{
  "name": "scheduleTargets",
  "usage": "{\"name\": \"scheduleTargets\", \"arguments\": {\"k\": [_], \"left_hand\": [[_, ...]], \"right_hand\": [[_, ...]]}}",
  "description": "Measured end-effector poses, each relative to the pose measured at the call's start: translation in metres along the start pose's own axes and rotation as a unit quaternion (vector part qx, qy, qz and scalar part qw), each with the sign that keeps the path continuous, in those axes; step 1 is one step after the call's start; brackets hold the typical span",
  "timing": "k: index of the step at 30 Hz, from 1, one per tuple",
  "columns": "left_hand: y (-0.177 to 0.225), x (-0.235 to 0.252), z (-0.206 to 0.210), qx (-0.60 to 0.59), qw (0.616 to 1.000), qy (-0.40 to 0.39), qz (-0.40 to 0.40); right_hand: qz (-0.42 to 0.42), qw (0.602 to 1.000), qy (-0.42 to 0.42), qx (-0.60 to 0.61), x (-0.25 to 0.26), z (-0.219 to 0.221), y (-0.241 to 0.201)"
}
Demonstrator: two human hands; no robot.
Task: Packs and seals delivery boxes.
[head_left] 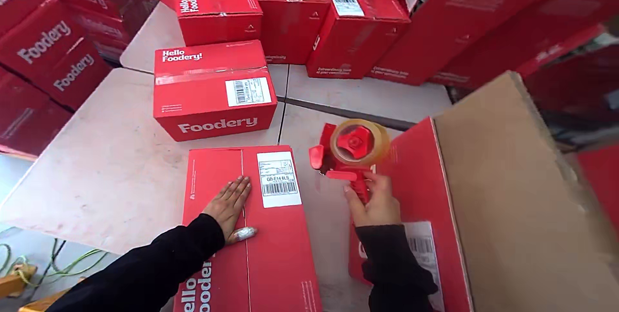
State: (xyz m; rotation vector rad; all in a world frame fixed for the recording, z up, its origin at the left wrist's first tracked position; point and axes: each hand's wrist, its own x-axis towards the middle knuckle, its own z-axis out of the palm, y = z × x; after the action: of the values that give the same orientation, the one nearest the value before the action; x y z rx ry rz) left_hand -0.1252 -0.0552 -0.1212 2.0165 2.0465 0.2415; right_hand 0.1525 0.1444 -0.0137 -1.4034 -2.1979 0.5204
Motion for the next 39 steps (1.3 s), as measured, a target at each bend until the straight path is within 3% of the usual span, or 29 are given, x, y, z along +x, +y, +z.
{"name": "scheduleTargets", "arguments": {"k": [6,10,14,23,29,33,39], "left_hand": [[-0.017,0.026,-0.01,-0.085,0.995,-0.042,0.012],[-0.021,0.026,-0.008,-0.141,0.988,-0.043,0.033],[-0.024,0.025,-0.006,-0.185,0.981,-0.029,0.05],[-0.025,0.025,0.001,-0.211,0.975,0.002,0.065],[-0.024,0.024,-0.001,-0.218,0.974,-0.008,0.065],[-0.026,0.025,-0.004,-0.206,0.976,-0.011,0.063],[-0.027,0.025,-0.007,-0.203,0.977,-0.027,0.061]], "right_hand": [[0.008,0.992,-0.114,-0.052,0.089,0.059,-0.088],[-0.024,0.99,-0.124,-0.069,0.108,0.111,-0.143],[0.009,0.988,-0.12,-0.099,0.11,0.155,-0.193],[-0.007,0.985,-0.069,-0.16,0.094,0.184,-0.188],[0.071,0.968,-0.132,-0.203,0.09,0.174,-0.203],[0.117,0.947,-0.178,-0.242,0.105,0.168,-0.238],[0.149,0.917,-0.226,-0.292,0.096,0.167,-0.255]]}}
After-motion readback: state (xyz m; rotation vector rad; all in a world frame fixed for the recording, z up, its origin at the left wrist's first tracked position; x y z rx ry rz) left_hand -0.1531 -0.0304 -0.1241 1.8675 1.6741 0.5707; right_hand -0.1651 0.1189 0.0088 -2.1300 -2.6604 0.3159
